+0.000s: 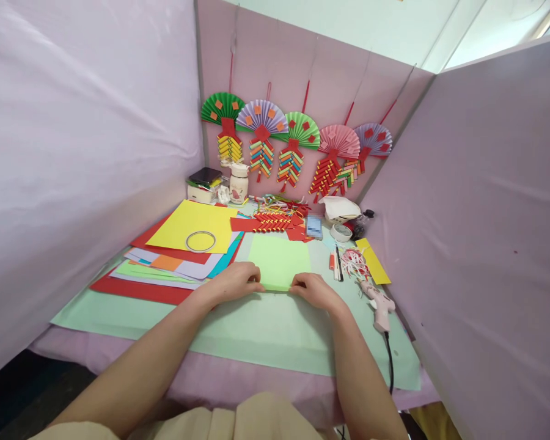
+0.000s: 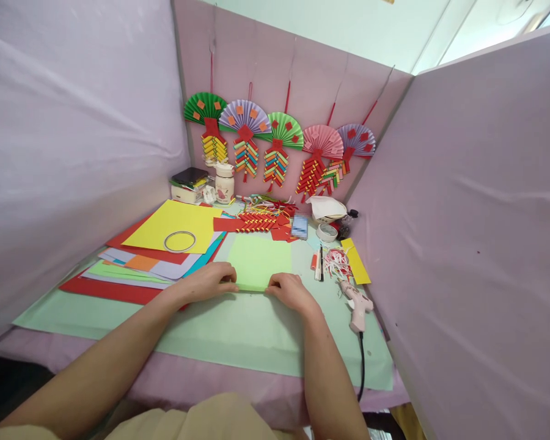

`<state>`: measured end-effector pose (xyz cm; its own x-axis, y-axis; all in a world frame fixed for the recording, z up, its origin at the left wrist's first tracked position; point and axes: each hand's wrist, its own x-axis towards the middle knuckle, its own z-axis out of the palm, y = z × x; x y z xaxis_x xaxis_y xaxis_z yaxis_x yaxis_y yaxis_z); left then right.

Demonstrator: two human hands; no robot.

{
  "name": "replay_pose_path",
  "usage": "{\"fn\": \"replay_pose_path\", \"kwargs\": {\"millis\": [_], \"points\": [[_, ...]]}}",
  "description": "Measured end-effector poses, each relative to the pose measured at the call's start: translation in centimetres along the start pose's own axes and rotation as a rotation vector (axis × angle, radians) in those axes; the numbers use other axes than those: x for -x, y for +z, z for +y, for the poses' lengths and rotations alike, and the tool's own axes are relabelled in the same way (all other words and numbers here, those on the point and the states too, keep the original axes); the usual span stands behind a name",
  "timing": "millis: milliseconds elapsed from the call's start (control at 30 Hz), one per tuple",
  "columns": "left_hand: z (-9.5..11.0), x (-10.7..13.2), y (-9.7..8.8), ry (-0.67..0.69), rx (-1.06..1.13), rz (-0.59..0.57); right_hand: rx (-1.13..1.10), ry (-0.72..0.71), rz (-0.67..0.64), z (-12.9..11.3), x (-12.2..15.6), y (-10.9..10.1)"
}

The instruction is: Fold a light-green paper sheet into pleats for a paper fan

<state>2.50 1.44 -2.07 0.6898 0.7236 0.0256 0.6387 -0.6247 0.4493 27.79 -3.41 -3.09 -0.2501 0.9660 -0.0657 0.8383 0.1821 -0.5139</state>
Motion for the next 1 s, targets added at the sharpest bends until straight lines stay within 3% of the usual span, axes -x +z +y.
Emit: {"fn": "replay_pose_path", "kwargs": {"millis": [100,233,467,667,1000], "points": [[1.0,-0.3,0.9,0.056,-0.052,0.054,0.000,-0.001,-0.003,0.0,0.1,-0.1],[2.2,-0.6,1.8,0.037,-0.140,0.036,0.025,-0.018,-0.004,-0.7,0.3,0.0],[2.3,-0.3,2.3,0.071,-0.210,0.066,0.069,-0.153,0.063,-2.7,0.2,1.3],[2.8,-1.0,3.9,0.099,-0.331,0.087,0.037,-0.137,0.062,-2.7,-0.2,1.8],[2.7,-1.4,3.9,-0.003,-0.199,0.048,0.024,-0.070,0.029,-1.9,-0.3,1.7]]}}
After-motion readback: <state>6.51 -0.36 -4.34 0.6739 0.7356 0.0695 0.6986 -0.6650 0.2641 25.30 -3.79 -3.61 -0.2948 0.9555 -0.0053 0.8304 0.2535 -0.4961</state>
